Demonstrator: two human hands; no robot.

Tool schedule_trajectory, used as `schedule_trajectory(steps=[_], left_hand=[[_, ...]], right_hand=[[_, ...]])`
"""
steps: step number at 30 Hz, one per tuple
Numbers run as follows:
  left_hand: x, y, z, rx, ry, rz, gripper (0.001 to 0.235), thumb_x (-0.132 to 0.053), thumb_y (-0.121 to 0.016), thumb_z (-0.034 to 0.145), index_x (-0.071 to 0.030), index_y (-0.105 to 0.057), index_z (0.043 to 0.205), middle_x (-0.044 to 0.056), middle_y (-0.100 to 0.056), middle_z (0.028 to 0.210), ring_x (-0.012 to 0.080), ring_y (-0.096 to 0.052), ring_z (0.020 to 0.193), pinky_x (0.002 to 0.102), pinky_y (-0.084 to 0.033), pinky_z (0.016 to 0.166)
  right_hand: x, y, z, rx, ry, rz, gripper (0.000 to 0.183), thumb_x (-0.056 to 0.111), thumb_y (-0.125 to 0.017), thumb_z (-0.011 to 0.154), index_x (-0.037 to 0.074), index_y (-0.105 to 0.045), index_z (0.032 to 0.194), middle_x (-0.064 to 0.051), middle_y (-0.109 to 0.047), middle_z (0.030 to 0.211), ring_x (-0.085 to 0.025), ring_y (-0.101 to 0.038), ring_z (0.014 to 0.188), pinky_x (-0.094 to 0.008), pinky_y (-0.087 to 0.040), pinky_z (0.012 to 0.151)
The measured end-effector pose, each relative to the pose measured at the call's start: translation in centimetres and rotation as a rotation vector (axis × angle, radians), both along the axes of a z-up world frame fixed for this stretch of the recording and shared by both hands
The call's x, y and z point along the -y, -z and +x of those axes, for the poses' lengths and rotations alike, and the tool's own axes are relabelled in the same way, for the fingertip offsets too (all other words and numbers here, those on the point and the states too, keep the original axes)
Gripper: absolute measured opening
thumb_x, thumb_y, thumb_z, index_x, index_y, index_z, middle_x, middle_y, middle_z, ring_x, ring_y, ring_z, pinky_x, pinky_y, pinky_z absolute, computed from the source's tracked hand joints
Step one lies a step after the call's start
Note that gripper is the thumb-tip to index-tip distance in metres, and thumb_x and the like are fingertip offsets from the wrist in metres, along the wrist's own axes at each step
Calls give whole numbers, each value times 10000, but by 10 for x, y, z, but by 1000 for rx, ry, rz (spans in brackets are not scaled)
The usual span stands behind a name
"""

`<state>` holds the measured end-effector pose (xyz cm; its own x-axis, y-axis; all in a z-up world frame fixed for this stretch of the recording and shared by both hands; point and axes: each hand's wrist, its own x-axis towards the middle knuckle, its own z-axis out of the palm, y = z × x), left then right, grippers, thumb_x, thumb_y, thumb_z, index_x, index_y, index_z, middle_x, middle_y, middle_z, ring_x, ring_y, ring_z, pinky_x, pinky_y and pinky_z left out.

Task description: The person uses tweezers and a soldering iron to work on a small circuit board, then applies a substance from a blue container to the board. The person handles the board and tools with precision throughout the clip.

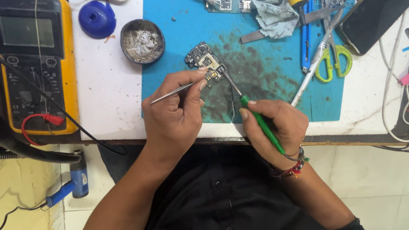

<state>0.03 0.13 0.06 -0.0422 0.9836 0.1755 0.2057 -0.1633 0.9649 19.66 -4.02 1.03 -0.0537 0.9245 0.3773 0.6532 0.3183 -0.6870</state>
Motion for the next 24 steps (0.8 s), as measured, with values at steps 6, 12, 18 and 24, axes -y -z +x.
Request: schedule_trajectory(steps=[6, 12, 18, 24], left_hand=[[0, 0, 1, 10, 1, 0, 126, -29, -695, 1027, -39, -662, 1149, 68, -779, 1036, 96, -739, 744, 223, -590, 639], [1, -1, 0, 12, 6, -11, 123, -29, -700, 1024, -38, -663, 1141, 71, -782, 1035, 91, -736, 739, 222, -584, 632], [0, 0, 0, 23, 10, -6, 122, -19, -688, 1027, -40, -663, 1144, 75, -781, 1048, 89, -731, 740, 216, -577, 627], [0, -1, 0, 14, 6, -6, 129, -23, -695, 1024, -41, -663, 1148, 67, -779, 1030, 88, -729, 737, 219, -572, 627]], right_hand=[[0, -1, 0, 9, -21, 14, 208, -8, -825, 856, 31, -683, 1003, -112, -738, 908, -202, -721, 756, -286, -533, 676], [0, -2, -1, -5, -37, 19, 205, -15, -815, 852, 29, -686, 1005, -112, -735, 899, -199, -720, 756, -284, -532, 680], [1, 0, 0, -25, -34, 22, 188, -20, -805, 854, 27, -683, 989, -110, -735, 894, -194, -725, 755, -281, -533, 672], [0, -1, 0, -13, -22, 34, 177, -22, -803, 844, 19, -678, 962, -116, -730, 866, -196, -718, 732, -281, -529, 658]])
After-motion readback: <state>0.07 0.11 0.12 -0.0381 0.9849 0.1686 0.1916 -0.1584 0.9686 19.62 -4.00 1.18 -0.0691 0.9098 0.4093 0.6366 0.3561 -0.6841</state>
